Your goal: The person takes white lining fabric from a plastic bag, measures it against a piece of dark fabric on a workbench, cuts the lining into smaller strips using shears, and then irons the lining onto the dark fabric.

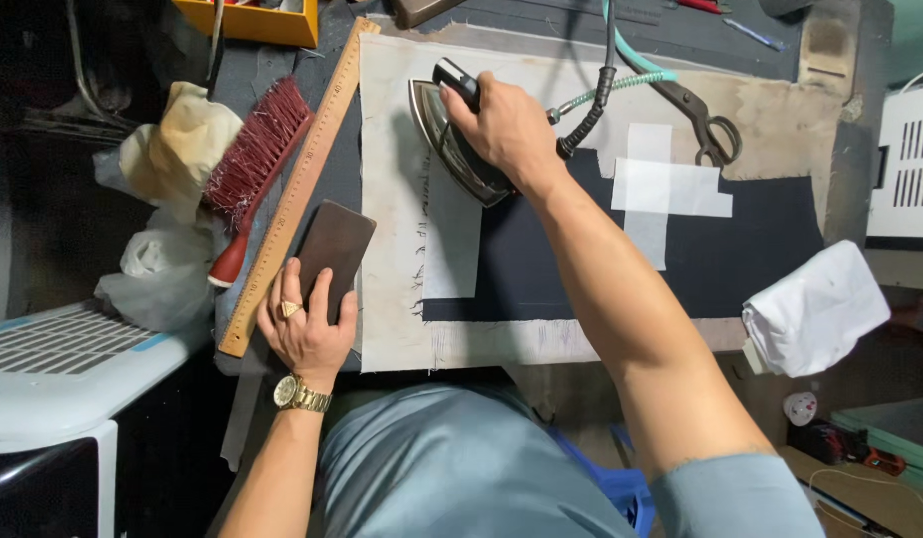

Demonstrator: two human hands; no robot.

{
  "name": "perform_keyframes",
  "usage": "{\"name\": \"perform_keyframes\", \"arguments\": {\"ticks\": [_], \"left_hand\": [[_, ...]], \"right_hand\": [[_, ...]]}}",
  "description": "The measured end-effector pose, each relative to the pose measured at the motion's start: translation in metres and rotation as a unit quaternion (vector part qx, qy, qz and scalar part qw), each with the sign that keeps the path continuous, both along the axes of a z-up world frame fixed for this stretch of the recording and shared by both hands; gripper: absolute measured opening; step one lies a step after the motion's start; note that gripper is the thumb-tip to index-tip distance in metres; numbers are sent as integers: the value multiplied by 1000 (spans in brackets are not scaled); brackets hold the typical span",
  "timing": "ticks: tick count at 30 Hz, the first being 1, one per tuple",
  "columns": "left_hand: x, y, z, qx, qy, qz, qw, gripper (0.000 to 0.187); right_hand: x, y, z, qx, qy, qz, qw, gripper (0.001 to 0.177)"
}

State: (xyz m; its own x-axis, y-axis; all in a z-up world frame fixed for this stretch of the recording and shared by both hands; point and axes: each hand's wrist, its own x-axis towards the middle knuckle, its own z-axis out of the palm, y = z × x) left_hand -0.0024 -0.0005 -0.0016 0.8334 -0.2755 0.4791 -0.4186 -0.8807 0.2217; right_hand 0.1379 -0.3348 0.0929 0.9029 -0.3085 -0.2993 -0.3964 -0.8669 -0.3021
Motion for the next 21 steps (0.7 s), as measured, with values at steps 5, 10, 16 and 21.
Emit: {"name": "perform_keyframes", "arguments": {"ticks": [5,10,16,21], "left_hand": [[-2,1,-3,-5,-5,-5,1000,29],[-2,1,-4,-13,-22,-11,1000,29],[-4,5,-12,-37,-23,-15,999,24],[4,9,-29,-55,-81,-28,995,35]], "right_hand": [[-10,1,1,37,-6,7,999,60],[-45,20,13,56,51,14,997,63],[-99,44,13,57,43,67,995,65],[-139,61,12,62,-24,96,993,63]]}}
